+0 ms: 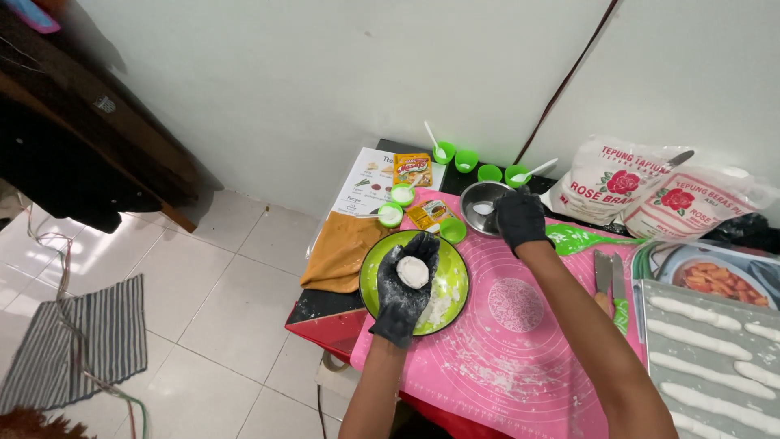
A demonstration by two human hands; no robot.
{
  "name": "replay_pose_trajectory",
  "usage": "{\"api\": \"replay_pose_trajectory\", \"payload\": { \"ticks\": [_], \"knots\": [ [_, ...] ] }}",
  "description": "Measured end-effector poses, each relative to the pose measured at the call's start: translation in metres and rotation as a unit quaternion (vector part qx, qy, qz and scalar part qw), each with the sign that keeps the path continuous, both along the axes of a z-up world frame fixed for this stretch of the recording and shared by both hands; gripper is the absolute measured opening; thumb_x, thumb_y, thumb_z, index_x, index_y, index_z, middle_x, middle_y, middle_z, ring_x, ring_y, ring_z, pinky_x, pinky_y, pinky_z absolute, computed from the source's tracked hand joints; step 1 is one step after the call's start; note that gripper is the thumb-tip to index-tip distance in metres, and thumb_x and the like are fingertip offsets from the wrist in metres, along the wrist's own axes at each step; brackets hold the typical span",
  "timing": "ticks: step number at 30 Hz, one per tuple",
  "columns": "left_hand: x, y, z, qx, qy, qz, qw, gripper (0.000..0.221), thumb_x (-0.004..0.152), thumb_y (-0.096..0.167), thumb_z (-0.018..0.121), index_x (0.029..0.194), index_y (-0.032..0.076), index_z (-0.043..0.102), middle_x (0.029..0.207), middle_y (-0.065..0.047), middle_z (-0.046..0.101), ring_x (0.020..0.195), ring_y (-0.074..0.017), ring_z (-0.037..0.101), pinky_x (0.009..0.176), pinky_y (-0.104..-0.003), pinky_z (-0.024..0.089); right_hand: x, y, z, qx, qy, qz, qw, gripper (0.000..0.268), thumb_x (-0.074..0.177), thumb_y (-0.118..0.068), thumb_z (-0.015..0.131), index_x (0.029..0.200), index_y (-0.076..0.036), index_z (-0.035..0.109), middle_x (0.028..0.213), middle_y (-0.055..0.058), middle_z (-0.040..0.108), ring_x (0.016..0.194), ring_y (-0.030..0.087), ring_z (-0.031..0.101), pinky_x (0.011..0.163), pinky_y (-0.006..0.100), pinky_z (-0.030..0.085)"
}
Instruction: Rolling dough into long cylinders, cutting them into smaller pieces, and shaping them into balls on a production table.
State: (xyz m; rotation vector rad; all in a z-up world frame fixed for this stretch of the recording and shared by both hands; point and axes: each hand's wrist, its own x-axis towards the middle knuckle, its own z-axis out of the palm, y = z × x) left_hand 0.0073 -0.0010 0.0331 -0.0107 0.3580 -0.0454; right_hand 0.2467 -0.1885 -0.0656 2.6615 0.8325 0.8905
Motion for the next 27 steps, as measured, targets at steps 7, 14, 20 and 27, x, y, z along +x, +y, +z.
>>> {"api": "replay_pose_trajectory", "payload": {
  "ticks": [7,14,20,27],
  "knots": [
    [-0.001,-0.001,0.0,-0.004,0.011,0.001,1.0,0.028,0.101,0.032,0.064,0.109,0.006,0.071,0.089,-0.014,0.075,0.076,-0.0273,0.071,0.084,-0.039,0.059,0.002,0.002,0.003,-0.009,-0.085,0.002,0.996,0.016,0.099,-0.013,0.053,0.092,-0.011,0.068,0.074,0.01,0.067,0.09,0.033,0.069,0.077,0.044,0.057],
    [0.003,-0.003,0.002,-0.009,0.016,-0.001,1.0,0.028,0.101,0.033,0.064,0.11,0.007,0.072,0.09,-0.014,0.075,0.076,-0.0266,0.071,0.085,-0.039,0.059,0.001,-0.003,0.01,-0.02,-0.174,0.001,0.985,0.017,0.101,-0.012,0.057,0.087,-0.013,0.065,0.067,0.008,0.063,0.077,0.028,0.067,0.072,0.039,0.057],
    [0.002,-0.004,-0.002,-0.011,0.016,-0.002,1.0,0.029,0.101,0.033,0.065,0.112,0.008,0.072,0.091,-0.013,0.075,0.076,-0.0261,0.071,0.085,-0.039,0.059,-0.002,-0.003,0.018,-0.026,-0.249,0.001,0.968,0.021,0.102,-0.011,0.059,0.082,-0.015,0.063,0.062,0.006,0.061,0.066,0.024,0.066,0.068,0.035,0.056],
    [0.001,-0.005,-0.005,-0.011,0.018,-0.004,1.0,0.029,0.101,0.033,0.065,0.113,0.008,0.073,0.091,-0.013,0.076,0.077,-0.0255,0.071,0.086,-0.039,0.059,-0.008,-0.004,0.025,-0.032,-0.32,-0.001,0.947,0.027,0.104,-0.01,0.062,0.078,-0.018,0.061,0.057,0.004,0.058,0.055,0.019,0.064,0.065,0.032,0.056]
  ]
}}
